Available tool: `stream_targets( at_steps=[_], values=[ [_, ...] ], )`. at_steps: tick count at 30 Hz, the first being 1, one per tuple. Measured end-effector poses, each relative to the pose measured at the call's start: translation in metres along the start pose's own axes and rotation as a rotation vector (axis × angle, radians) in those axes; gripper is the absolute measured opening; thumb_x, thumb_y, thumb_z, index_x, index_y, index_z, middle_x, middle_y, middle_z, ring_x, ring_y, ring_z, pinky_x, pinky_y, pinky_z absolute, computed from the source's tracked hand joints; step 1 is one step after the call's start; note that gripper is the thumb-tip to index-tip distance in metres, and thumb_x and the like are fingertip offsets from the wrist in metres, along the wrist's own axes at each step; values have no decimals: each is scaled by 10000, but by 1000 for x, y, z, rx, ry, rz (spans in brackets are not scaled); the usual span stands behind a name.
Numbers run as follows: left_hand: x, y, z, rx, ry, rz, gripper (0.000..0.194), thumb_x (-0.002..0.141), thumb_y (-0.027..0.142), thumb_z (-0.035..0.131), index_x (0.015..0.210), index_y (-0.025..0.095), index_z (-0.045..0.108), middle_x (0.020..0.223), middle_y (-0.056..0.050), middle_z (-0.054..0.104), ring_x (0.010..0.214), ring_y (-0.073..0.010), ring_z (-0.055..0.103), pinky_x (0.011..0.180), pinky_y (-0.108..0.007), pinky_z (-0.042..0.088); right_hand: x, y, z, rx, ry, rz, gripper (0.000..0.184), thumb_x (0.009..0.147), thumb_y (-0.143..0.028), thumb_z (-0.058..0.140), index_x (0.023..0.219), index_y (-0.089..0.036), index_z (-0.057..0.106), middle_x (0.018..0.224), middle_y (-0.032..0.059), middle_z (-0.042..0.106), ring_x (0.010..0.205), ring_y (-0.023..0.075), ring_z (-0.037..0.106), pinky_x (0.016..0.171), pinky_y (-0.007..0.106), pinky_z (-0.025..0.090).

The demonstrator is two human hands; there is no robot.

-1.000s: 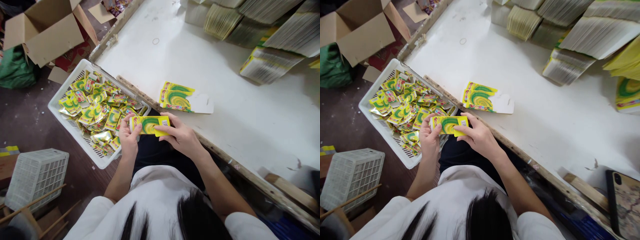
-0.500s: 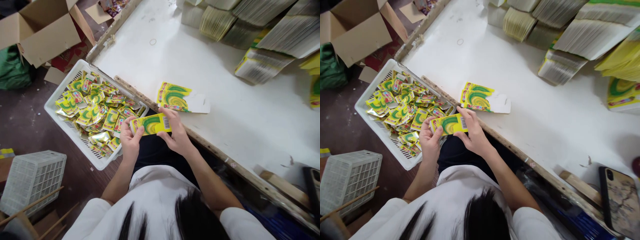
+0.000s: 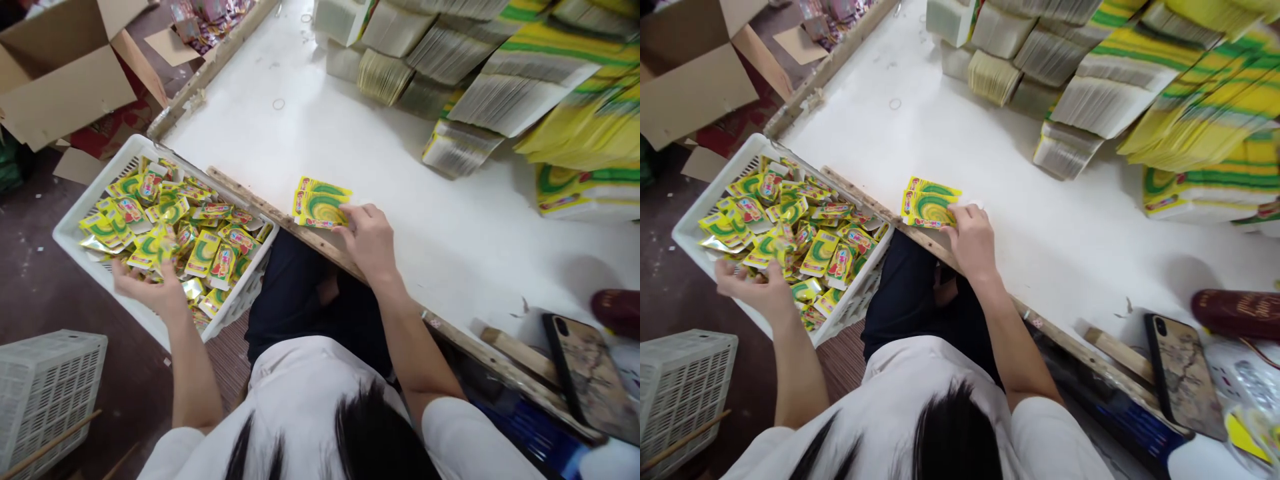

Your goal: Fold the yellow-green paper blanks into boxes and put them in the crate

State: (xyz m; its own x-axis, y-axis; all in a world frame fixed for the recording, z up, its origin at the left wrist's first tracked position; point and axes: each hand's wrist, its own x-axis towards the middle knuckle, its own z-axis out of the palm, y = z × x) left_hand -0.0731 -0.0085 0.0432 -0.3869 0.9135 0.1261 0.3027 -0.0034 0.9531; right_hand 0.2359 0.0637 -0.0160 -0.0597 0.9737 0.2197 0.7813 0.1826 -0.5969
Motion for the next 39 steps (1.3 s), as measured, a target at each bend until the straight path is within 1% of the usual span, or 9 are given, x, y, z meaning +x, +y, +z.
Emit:
stream_targets(
  at_steps=[8, 12, 15, 17, 23, 28, 33, 36, 39],
  values=[
    [-26, -31, 62, -16, -44, -39, 378, 834, 441, 760, 1129, 217, 680, 1115, -66, 703, 1063, -206, 667, 921, -335, 552, -3, -4, 11, 115, 115, 64, 188, 802, -128, 653, 947, -221, 578, 904, 59, 642, 875, 268, 619, 850, 445, 538],
    [-34, -33, 84, -326, -219, -90, 477, 785, 453, 814, 1182, 242, 654, 1153, -75, 704, 1081, -215, 677, 916, -340, 563, -10, -29, -4, 427, 142, 54, 212, 804, -155, 688, 919, -241, 531, 842, -13, 607, 755, 182, 619, 739, 327, 541],
    [-37, -16, 102, -625, -299, -122, 475, 787, 530, 790, 1155, 267, 644, 1115, -65, 700, 1136, -250, 663, 963, -395, 561, -24, -60, -9, 604, -115, -90, 181, 821, -131, 697, 887, -232, 560, 815, -20, 614, 712, 154, 598, 686, 284, 511],
    [-34, 1, 110, -763, -237, -118, 385, 843, 587, 699, 1025, 250, 658, 974, -48, 695, 1044, -238, 684, 945, -395, 566, -35, -79, -6, 771, -283, -125, 152, 847, -133, 683, 844, -225, 562, 783, -22, 598, 669, 142, 577, 636, 268, 497],
    [-17, 23, 115, -892, 116, -139, 584, 835, 798, 532, 756, 219, 530, 625, 40, 421, 540, -107, 461, 577, -254, 481, -53, -104, 17, 968, -314, -189, 149, 868, -226, 743, 831, -227, 598, 897, 22, 613, 900, 190, 607, 829, 327, 527],
    [-29, 3, 114, -672, 28, -200, 696, 733, 920, 497, 865, 245, 595, 749, -13, 554, 698, -172, 569, 642, -299, 517, -46, -89, 23, 1030, -252, -5, 292, 823, -344, 807, 947, -231, 568, 868, -11, 596, 733, 140, 582, 675, 274, 520],
    [-42, -13, 108, -589, 76, -170, 435, 716, 587, 833, 856, 228, 630, 751, 37, 590, 653, -95, 549, 630, -203, 479, -48, -89, 17, 1005, -245, -12, 218, 889, -308, 721, 1067, -228, 623, 957, 29, 677, 808, 157, 645, 743, 293, 554],
    [-43, -14, 104, -551, 159, -117, 357, 755, 503, 836, 791, 204, 647, 705, 54, 595, 606, -69, 513, 612, -174, 455, -53, -95, 19, 1026, -218, 46, 135, 896, -334, 712, 938, -225, 642, 855, 13, 686, 743, 155, 649, 708, 292, 555],
    [-43, -12, 98, -522, 114, -108, 320, 777, 495, 823, 787, 200, 700, 730, 34, 659, 658, -87, 580, 677, -194, 497, -51, -94, 19, 1076, -199, 117, 228, 847, -391, 772, 797, -219, 632, 729, -20, 648, 641, 135, 604, 626, 270, 519]
  ],
)
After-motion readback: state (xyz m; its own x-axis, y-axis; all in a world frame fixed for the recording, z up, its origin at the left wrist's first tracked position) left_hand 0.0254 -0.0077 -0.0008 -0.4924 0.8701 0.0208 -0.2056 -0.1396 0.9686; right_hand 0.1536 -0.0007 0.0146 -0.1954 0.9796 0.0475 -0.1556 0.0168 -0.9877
